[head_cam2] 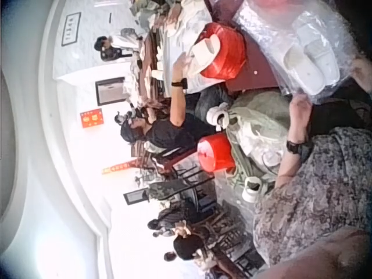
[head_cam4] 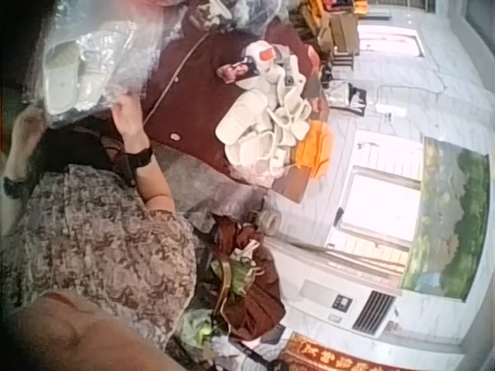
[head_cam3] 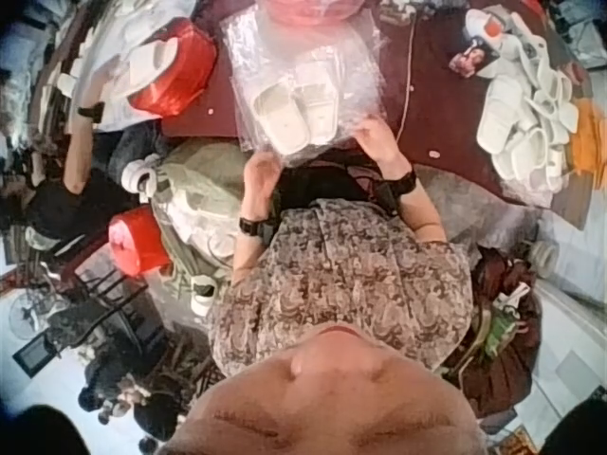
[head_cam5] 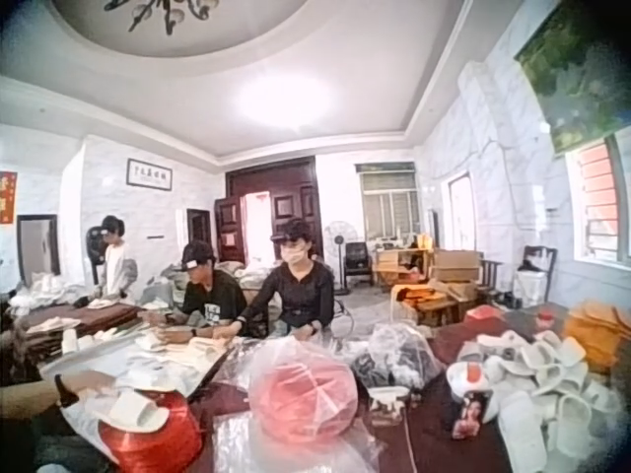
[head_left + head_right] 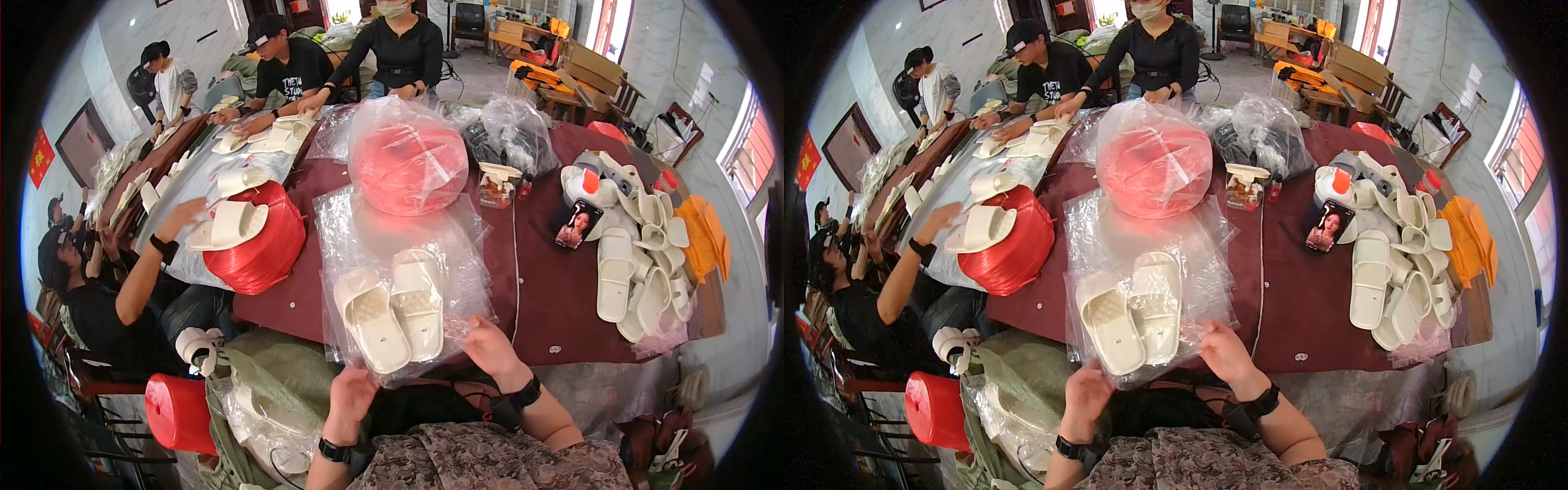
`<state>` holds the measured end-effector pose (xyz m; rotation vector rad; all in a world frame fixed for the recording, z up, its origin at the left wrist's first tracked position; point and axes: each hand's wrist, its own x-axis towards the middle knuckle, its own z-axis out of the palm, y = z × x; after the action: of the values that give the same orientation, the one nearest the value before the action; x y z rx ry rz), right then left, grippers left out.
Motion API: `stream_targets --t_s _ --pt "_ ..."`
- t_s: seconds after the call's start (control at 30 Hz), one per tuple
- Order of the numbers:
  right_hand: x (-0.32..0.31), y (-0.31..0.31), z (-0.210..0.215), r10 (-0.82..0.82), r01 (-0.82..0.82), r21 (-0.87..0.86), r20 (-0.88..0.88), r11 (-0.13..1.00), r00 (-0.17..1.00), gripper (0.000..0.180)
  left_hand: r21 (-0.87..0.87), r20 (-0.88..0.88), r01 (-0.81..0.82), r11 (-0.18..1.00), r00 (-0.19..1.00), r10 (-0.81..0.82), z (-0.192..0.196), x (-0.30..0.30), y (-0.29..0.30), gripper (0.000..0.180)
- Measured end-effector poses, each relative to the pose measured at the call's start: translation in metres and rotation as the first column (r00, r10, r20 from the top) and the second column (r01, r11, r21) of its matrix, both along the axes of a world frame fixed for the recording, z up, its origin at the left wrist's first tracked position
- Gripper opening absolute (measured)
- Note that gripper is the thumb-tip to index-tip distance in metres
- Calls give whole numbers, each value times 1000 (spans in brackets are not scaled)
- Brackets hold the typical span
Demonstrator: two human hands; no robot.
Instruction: Packing finished slippers into individual plastic bags and then into a larger sack.
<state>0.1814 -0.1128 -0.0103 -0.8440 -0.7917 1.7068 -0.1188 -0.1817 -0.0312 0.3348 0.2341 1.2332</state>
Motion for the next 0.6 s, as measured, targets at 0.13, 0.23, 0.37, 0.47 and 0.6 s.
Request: stream_targets --t_s 0.13,0.23,0.37,0.47,0.6 --pt "-15 -6 25 48 -101 -192 -262 976 964 21 -239 -299 -95 966 954 19 65 42 -3 50" --pt "-28 -14 41 77 -111 -166 -197 980 977 23 -151 -497 -122 981 867 32 58 50 -4 56" --pt "-34 -28 42 238 -243 -89 -69 966 969 23 -223 -523 -110 969 852 -24 69 54 -4 53" --pt "-45 -35 40 338 -362 53 249 931 907 20 -286 -548 -117 951 834 -63 76 55 -4 52" --pt "-54 -37 31 363 -452 185 376 872 853 17 -283 -553 -194 939 833 5 90 43 -16 52"
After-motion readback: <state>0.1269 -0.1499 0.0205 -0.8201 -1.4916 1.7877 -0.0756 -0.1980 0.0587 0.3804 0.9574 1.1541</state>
